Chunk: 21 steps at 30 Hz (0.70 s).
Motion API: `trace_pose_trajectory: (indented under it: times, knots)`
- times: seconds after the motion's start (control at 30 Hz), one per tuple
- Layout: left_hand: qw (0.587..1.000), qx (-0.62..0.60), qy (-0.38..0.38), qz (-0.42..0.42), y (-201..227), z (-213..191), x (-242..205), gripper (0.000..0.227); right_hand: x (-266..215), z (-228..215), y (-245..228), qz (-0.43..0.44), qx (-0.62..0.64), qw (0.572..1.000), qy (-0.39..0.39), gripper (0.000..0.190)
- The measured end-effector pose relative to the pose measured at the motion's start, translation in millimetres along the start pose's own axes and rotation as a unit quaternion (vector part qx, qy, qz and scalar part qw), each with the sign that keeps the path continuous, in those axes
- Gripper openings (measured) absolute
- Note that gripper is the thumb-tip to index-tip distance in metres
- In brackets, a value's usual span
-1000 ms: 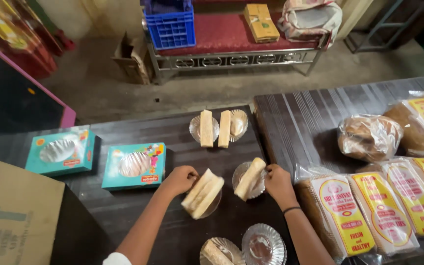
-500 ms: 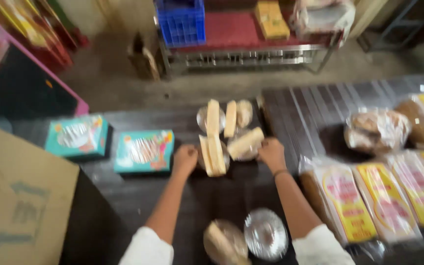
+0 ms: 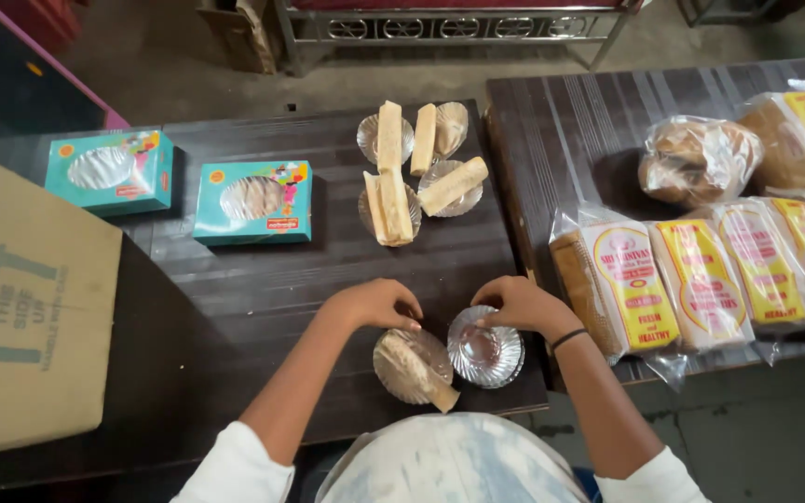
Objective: The person opens cardboard boxes of sweet pastry rolls on a shop table and places each roll into a silver foil cup, arranging the filled cups across the table. They work through multiple boxes, moving rolls one at a time from the box trays into the cups.
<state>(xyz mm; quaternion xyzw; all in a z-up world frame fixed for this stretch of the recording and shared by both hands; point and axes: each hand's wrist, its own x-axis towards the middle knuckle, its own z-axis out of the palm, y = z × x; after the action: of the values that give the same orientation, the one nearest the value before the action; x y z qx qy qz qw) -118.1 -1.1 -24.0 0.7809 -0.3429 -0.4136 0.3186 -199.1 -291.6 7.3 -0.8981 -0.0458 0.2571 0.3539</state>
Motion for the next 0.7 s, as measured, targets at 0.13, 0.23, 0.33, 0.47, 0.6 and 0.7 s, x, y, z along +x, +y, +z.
trace_pose_trajectory:
  times: [0.13, 0.23, 0.33, 0.47, 0.6, 0.7]
  knots:
    - [1.000, 0.021, 0.000, 0.013, 10, 8, 3, 0.031, 3, 12, 15, 0.011, -0.055, 0.998, 0.018, 0.037]
    - [1.000, 0.019, -0.005, -0.001, 13, 10, 1, 0.025, -1, 19, 32, 0.008, -0.041, 0.998, 0.052, 0.038]
    - [0.999, 0.040, 0.026, -0.017, 3, 14, 0, 0.021, -13, 26, 36, 0.000, -0.058, 0.995, 0.085, 0.030]
    - [0.991, 0.005, 0.134, -0.030, -17, 9, 1, 0.018, -34, 35, 31, 0.046, -0.067, 0.981, 0.178, 0.026]
    - [0.977, -0.016, 0.210, -0.028, -49, 3, 9, 0.019, -49, 48, 49, 0.091, -0.065, 0.958, 0.264, 0.029]
    - [0.955, -0.148, 0.239, -0.089, -56, -4, 6, 0.020, -57, 56, 54, 0.105, -0.042, 0.952, 0.284, 0.027]
